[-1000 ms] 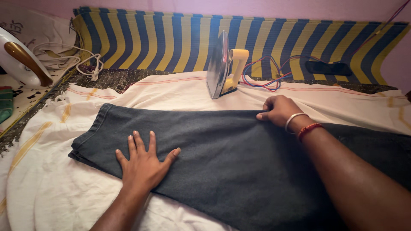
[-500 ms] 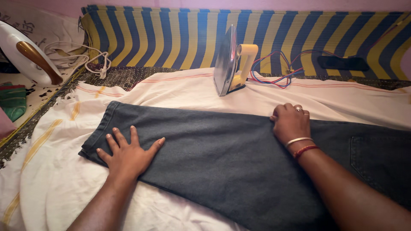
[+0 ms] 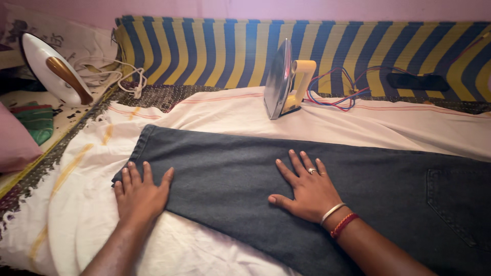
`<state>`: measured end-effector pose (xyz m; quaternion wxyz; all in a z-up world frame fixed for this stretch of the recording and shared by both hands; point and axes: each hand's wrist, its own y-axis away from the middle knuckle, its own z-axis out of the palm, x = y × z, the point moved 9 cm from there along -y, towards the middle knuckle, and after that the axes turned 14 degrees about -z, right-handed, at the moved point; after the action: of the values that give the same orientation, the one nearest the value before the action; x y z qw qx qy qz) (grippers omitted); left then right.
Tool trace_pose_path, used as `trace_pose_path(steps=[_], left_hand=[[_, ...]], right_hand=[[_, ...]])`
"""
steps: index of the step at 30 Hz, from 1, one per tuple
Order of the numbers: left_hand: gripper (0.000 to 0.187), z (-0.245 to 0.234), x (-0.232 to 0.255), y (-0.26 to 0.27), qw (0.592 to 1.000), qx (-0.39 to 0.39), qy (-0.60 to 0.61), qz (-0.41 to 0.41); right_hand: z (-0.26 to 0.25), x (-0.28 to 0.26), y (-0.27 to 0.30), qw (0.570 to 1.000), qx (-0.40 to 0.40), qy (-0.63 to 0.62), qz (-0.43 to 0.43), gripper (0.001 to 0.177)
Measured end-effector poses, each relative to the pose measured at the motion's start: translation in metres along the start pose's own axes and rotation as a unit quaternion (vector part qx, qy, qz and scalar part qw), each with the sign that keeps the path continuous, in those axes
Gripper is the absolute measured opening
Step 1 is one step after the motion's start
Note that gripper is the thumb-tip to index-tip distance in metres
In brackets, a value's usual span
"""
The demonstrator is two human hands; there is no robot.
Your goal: The person irons a pair of dark grey jeans laid out on a bed. They smooth the fabric with their hands and use a yellow electric iron to press the garment, moving the iron back and forth along the length of the pants.
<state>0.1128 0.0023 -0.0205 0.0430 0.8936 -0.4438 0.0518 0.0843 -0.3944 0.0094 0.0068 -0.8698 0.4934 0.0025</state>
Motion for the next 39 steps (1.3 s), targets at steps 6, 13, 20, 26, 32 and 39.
trace_pose_path(steps=[6, 13, 20, 26, 32, 39], left_hand=[[0.078, -0.028, 0.026, 0.028, 0.984, 0.121, -0.057, 0.117], [0.098, 0.0, 0.07, 0.062, 0.982, -0.046, -0.001, 0.181], [0.103, -0.004, 0.033, 0.031, 0.997, -0.05, -0.001, 0.063], [0.097, 0.013, 0.015, -0.009, 0.999, -0.034, 0.018, 0.017], [0.041, -0.036, -0.012, -0.006, 0.973, 0.193, 0.128, -0.007], [0.051, -0.044, -0.08, -0.052, 0.911, 0.172, 0.352, -0.125]], right_hand=[[0.002, -0.001, 0.0, 0.999, -0.036, 0.004, -0.005, 0.11], [0.003, -0.004, 0.003, 0.999, -0.049, 0.003, 0.009, 0.113], [0.005, 0.001, 0.03, 0.992, -0.014, -0.011, 0.129, 0.107], [0.002, 0.0, 0.033, 0.988, -0.021, -0.012, 0.152, 0.104], [-0.002, -0.001, 0.031, 0.989, -0.018, 0.007, 0.15, 0.108], [0.002, 0.001, 0.03, 0.988, -0.032, 0.013, 0.153, 0.106]])
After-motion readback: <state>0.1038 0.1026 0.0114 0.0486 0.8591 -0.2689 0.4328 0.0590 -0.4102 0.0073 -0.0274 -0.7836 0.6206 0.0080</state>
